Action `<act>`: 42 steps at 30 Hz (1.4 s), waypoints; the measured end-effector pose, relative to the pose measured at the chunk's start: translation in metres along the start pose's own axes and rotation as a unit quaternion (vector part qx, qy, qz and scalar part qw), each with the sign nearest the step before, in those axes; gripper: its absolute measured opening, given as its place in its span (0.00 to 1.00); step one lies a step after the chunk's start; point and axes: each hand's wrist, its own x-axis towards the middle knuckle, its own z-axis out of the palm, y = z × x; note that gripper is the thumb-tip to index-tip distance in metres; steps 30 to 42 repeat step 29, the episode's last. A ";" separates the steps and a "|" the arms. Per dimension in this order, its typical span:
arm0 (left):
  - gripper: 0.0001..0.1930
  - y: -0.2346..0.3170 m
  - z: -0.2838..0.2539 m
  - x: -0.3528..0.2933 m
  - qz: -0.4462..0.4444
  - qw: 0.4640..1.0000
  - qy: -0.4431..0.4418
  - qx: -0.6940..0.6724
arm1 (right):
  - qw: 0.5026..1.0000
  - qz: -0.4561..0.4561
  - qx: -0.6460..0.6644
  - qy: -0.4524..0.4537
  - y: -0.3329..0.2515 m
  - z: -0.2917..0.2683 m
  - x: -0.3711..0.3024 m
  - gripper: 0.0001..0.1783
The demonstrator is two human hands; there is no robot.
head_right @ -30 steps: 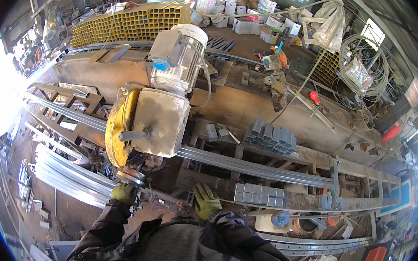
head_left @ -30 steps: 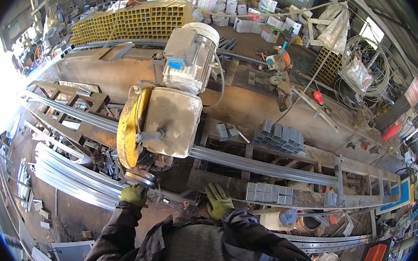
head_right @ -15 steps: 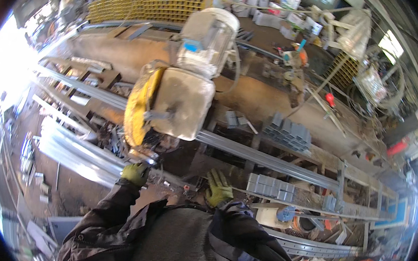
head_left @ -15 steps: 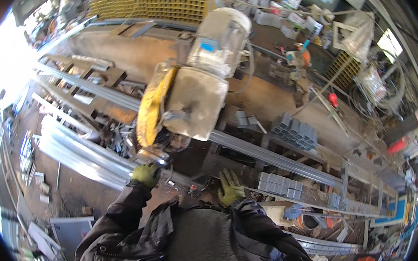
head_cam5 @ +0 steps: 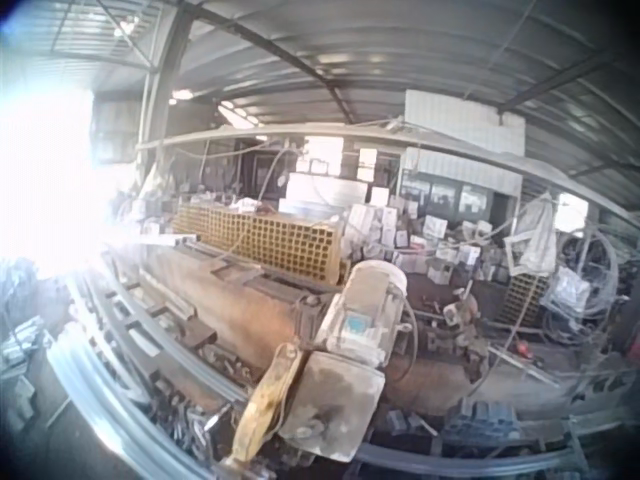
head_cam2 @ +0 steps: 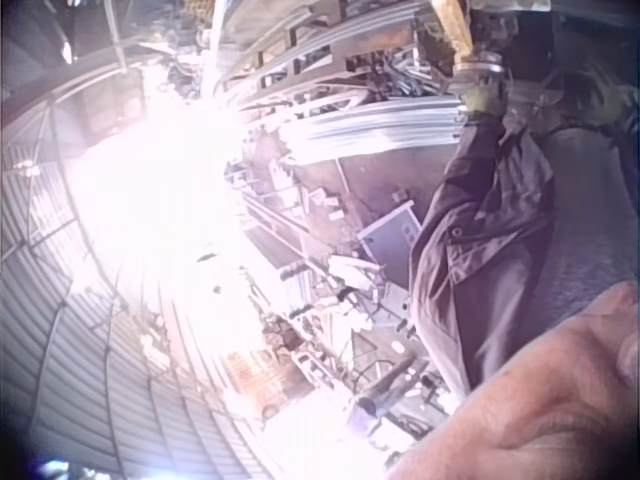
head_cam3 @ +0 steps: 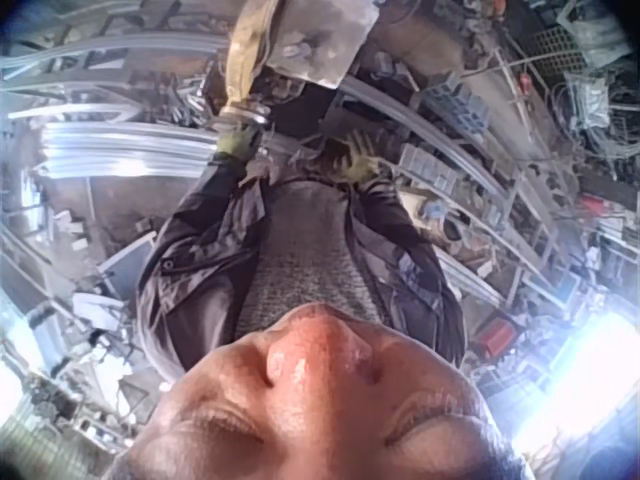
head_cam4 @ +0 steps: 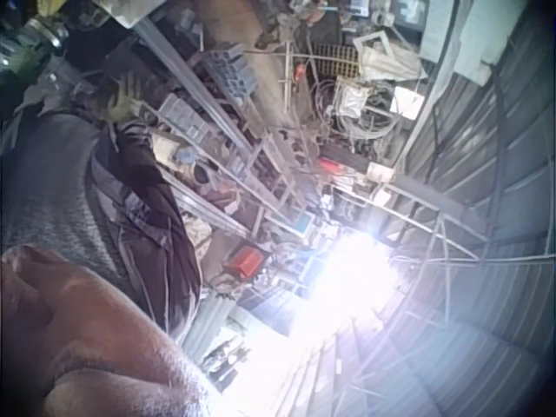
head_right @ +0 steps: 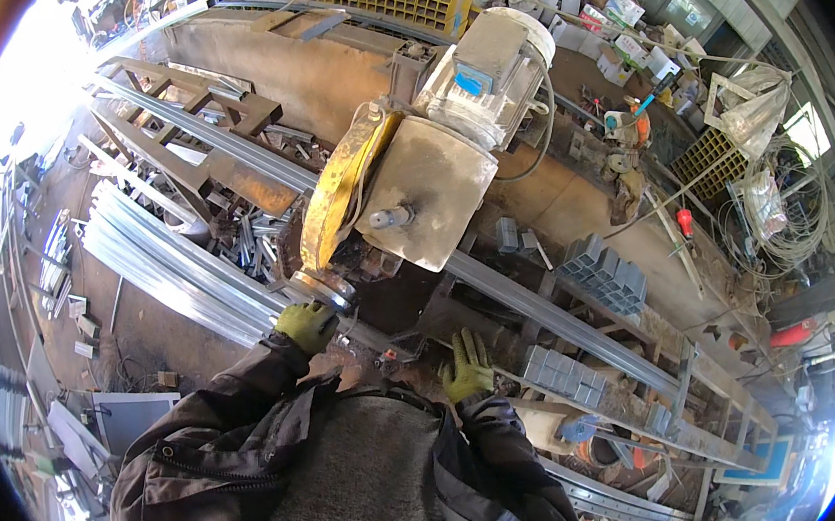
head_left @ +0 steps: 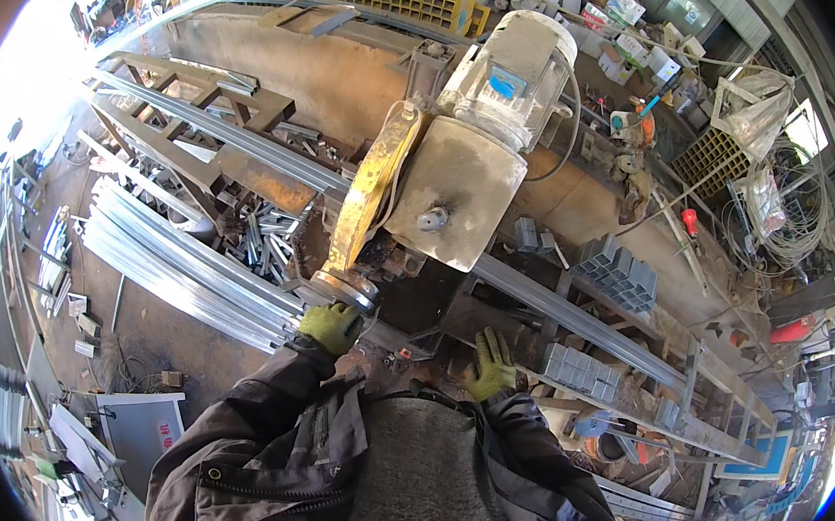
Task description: The person repeatedly picks up long metal profiles, places them on a chop saw, and cuts them to length. After each cut, the person stacks the cut pieces on a nearby workbench. The process is repeated multiple times throughout the clip.
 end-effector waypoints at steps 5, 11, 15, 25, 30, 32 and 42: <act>0.16 -0.005 0.002 0.001 0.024 1.000 -0.001 -0.018 | 1.000 0.024 -0.008 0.005 -0.010 0.004 0.000 0.47; 0.15 -0.009 0.005 -0.005 0.046 0.998 0.016 -0.036 | 0.999 0.032 -0.020 0.008 -0.014 0.016 -0.003 0.48; 0.15 -0.014 0.006 -0.009 0.062 0.995 0.037 -0.064 | 0.999 0.041 -0.020 0.012 -0.019 0.019 -0.003 0.48; 0.14 -0.028 -0.002 -0.030 0.105 0.965 0.141 -0.195 | 0.996 0.083 -0.040 -0.018 -0.026 0.020 0.002 0.49; 0.22 -0.045 0.007 -0.060 0.092 0.954 0.233 -0.166 | 0.995 0.099 -0.021 -0.011 -0.025 0.028 0.001 0.46; 0.22 -0.045 0.007 -0.060 0.092 0.954 0.233 -0.166 | 0.995 0.099 -0.021 -0.011 -0.025 0.028 0.001 0.46; 0.22 -0.045 0.007 -0.060 0.092 0.954 0.233 -0.166 | 0.995 0.099 -0.021 -0.011 -0.025 0.028 0.001 0.46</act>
